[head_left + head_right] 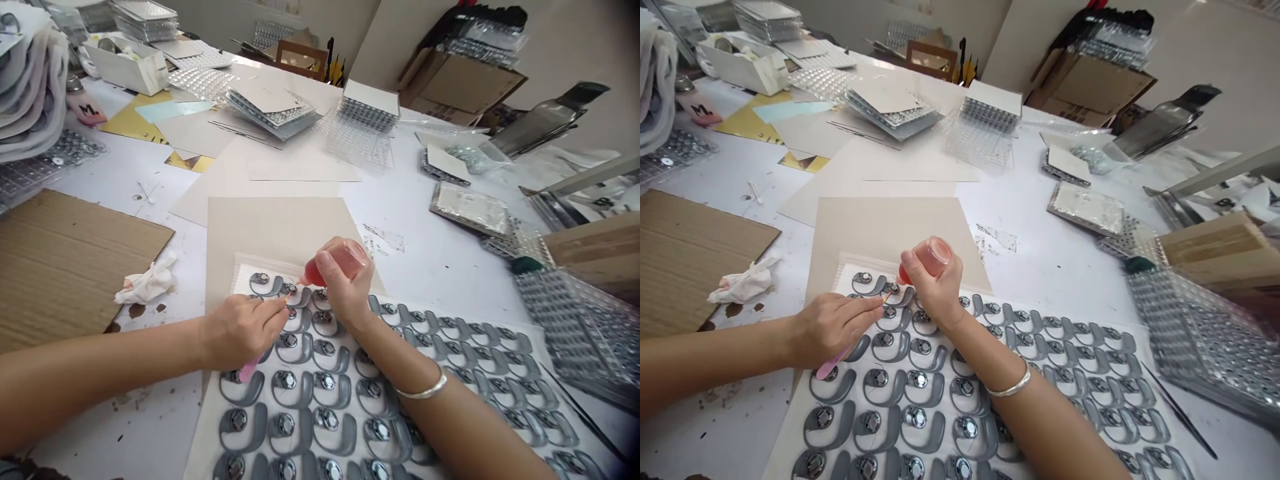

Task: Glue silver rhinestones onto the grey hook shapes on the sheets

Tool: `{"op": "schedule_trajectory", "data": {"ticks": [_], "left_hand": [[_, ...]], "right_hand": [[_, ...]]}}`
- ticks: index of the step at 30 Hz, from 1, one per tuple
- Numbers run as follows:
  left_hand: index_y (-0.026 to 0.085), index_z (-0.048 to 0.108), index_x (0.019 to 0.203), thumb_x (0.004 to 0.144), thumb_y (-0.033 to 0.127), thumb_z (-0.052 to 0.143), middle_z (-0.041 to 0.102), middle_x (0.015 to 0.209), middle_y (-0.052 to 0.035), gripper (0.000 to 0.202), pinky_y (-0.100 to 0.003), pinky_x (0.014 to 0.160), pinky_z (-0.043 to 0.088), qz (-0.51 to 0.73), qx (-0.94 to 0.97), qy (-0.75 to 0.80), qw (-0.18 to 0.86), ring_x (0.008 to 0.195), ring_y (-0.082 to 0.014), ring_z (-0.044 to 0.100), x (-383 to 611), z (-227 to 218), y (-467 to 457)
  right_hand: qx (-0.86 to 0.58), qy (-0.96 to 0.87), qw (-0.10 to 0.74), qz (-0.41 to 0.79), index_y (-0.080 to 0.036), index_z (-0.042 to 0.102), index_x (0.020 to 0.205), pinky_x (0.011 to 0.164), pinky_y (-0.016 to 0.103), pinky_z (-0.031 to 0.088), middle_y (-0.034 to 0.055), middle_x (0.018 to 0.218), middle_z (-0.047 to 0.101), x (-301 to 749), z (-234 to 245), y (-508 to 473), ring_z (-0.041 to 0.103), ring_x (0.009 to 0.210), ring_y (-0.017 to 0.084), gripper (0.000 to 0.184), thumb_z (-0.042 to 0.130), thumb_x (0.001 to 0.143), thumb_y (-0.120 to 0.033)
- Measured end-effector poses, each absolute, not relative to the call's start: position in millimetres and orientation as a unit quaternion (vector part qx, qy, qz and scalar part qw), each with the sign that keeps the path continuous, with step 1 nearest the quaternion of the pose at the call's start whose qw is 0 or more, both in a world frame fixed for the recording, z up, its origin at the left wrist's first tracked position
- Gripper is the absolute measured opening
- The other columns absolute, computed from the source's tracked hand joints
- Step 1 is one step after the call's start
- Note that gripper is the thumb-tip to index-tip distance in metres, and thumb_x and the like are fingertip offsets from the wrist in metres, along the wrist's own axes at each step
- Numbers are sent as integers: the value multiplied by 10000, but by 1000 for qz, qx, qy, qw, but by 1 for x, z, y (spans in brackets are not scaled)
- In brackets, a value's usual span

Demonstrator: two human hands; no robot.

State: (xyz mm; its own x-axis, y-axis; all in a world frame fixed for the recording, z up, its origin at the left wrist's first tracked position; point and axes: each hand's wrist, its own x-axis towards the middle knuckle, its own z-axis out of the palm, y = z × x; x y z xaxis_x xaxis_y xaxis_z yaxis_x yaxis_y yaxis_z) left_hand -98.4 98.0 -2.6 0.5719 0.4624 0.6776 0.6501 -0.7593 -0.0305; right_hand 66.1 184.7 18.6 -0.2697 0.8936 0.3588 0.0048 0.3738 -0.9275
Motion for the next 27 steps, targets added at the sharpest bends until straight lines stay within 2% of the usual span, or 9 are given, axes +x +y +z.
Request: {"op": "schedule_trajectory", "data": {"ticks": [5,11,27], "left_hand": [[26,601,854,862,-1,333,707,827,-175,269,-237,485,593,-323,-878,-321,145,685,-181,704,-97,-1,98],[32,607,850,881,18,371,708,827,-169,239,-231,452,574,-327,-873,-329,148,661,-176,696,-96,-4,98],[52,595,857,878,10,359,704,807,-144,240,-220,481,578,-322,-874,-328,157,683,-162,692,-98,-4,99]], "right_hand": [[-341,-675,485,439,-187,522,646,491,249,450,-50,515,566,66,17,184,587,459,104,261,626,829,-341],[-341,-687,500,402,-189,519,633,464,244,430,-45,506,563,64,15,186,572,455,105,271,624,830,-342],[-330,-697,514,376,-192,526,610,476,254,438,-38,524,550,64,16,185,552,473,101,280,617,835,-332]]}}
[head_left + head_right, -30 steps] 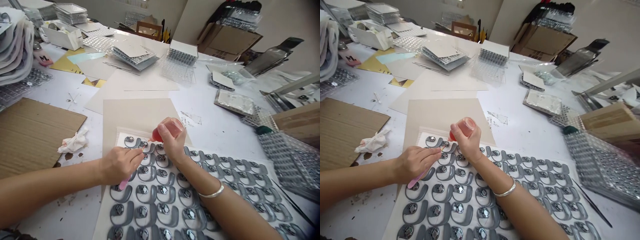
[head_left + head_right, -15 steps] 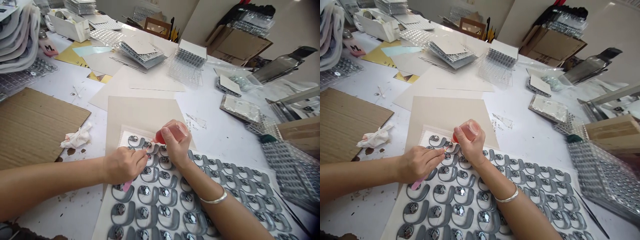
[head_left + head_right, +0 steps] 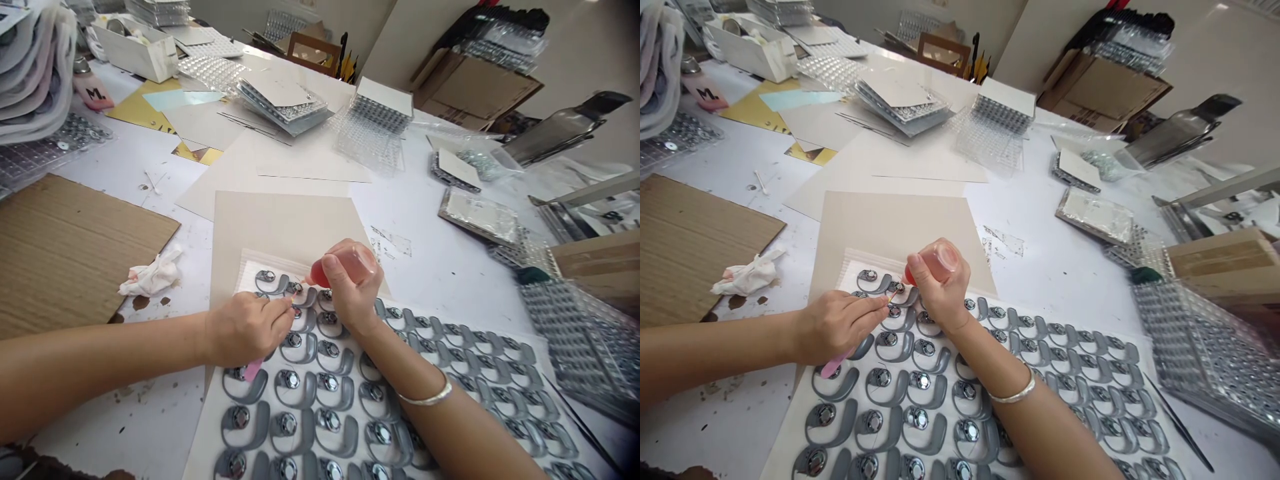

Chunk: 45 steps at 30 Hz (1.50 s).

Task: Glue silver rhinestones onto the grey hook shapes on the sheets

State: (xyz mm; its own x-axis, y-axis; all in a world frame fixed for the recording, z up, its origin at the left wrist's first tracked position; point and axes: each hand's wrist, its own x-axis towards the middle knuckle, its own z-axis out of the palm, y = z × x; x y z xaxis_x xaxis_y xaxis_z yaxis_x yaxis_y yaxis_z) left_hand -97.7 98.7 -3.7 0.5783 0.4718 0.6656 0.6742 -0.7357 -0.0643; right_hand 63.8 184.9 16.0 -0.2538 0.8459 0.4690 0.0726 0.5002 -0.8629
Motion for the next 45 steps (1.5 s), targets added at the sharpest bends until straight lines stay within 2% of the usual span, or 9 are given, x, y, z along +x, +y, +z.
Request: {"op": "schedule_trajectory", "data": {"ticks": [14,23,37,45], "left_hand": [[52,579,880,877,7,380,699,807,-133,204,-208,489,578,-317,-876,-328,155,661,-149,685,-99,-4,99],[70,567,851,866,-2,395,699,810,-124,186,-207,516,591,-311,-877,-330,156,658,-138,678,-98,-2,99],[32,585,861,839,-41,383,702,808,-158,216,-216,501,591,-323,-876,-323,151,685,-168,697,-98,-2,99],[44,585,853,855,-24,379,703,806,-145,217,-219,501,592,-324,-877,-323,145,684,-163,695,-98,-1,100]], "right_hand": [[-319,-700,520,371,-186,531,599,505,273,432,-38,559,542,66,13,185,567,481,100,274,616,840,-285],[-349,-701,513,351,-192,531,610,530,290,446,-26,574,547,68,11,186,542,492,106,295,617,833,-363],[-341,-730,511,300,-192,552,603,566,307,452,-7,585,550,70,9,187,533,540,122,264,623,828,-310],[-341,-738,509,282,-197,549,598,556,310,449,-1,585,556,72,10,185,525,540,125,264,617,830,-302]]}}
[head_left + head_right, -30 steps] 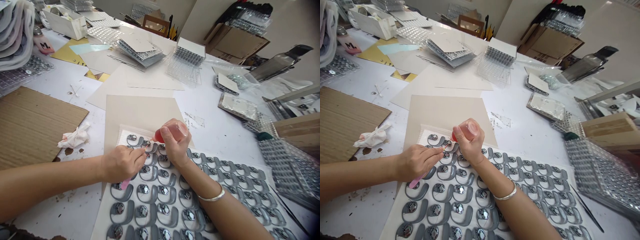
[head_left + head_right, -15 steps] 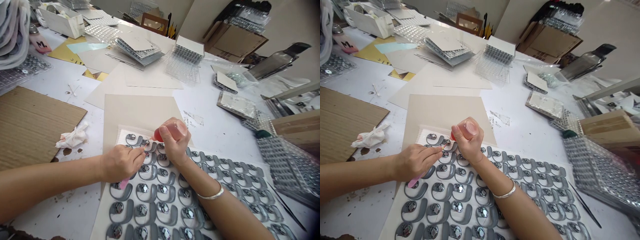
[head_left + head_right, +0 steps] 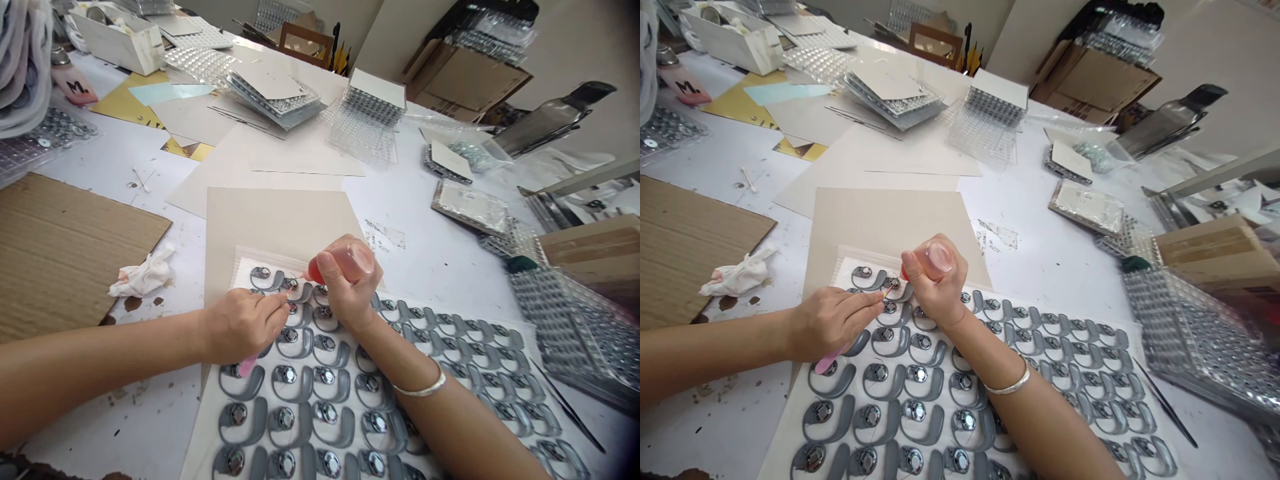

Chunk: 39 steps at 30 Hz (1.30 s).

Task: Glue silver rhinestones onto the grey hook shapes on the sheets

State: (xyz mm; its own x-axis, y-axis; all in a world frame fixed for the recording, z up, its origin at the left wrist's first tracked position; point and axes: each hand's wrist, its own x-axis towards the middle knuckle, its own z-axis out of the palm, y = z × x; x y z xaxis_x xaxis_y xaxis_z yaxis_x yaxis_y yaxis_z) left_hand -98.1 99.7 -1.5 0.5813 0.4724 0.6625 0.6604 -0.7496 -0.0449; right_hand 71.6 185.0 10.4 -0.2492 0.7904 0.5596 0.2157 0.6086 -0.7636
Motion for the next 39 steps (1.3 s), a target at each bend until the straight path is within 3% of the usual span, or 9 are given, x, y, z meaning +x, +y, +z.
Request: {"op": "schedule_trajectory", "data": {"ticks": [11,20,39], "left_hand": [[52,584,860,841,-21,415,708,834,-142,185,-213,440,561,-324,-876,-324,150,640,-159,687,-98,-2,99],[50,586,874,818,-33,379,710,885,-157,230,-207,496,585,-308,-882,-320,156,642,-138,684,-100,-4,99],[37,587,875,824,-36,399,708,839,-155,208,-207,464,567,-314,-881,-320,152,648,-156,688,-100,-4,99]], "right_hand": [[-312,-709,586,238,-214,514,596,496,292,430,-5,537,532,74,7,186,510,539,134,273,597,829,-329],[-342,-722,537,271,-201,522,581,512,300,443,2,546,541,75,8,185,512,516,126,298,602,829,-347],[-313,-723,546,287,-185,547,594,501,266,433,-20,591,535,71,9,185,534,511,96,255,614,827,-262]]}}
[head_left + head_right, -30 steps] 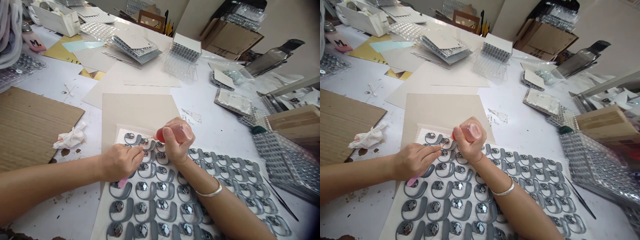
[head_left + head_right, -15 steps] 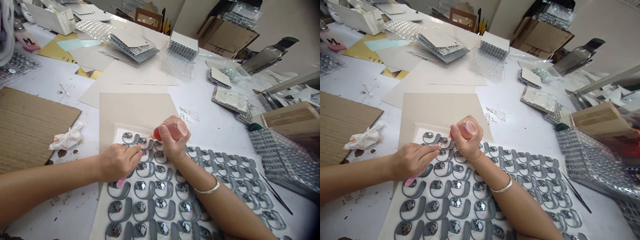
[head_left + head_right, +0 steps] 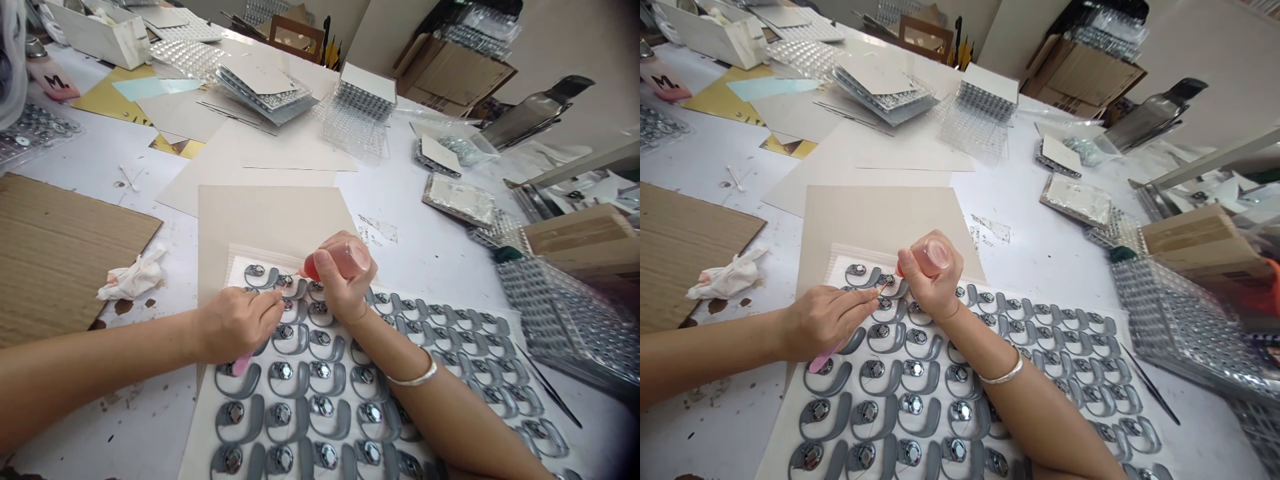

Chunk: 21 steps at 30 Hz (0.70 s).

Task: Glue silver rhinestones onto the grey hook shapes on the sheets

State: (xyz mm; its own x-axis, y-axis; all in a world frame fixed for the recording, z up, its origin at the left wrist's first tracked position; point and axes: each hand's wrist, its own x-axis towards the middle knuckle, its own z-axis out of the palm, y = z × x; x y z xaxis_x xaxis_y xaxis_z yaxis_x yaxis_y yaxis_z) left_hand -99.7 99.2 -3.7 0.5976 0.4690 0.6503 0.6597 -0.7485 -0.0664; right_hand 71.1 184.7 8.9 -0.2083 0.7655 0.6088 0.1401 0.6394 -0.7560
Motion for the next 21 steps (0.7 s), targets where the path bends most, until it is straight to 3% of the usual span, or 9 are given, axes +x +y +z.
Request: {"op": "schedule_trajectory", "data": {"ticks": [8,21], "left_hand": [[59,590,872,830,-34,381,711,843,-133,232,-198,491,577,-305,-883,-323,154,656,-140,685,-100,-4,98],[74,585,868,830,15,469,711,846,-105,136,-265,568,609,-343,-869,-344,91,688,-166,692,-102,-7,100]], "right_hand": [[-304,-718,548,304,-171,540,616,479,260,423,-30,611,524,71,8,184,545,475,85,230,627,818,-237],[-266,-757,552,227,-187,535,579,508,280,420,-6,548,541,71,11,185,489,542,116,240,623,802,-180]]}}
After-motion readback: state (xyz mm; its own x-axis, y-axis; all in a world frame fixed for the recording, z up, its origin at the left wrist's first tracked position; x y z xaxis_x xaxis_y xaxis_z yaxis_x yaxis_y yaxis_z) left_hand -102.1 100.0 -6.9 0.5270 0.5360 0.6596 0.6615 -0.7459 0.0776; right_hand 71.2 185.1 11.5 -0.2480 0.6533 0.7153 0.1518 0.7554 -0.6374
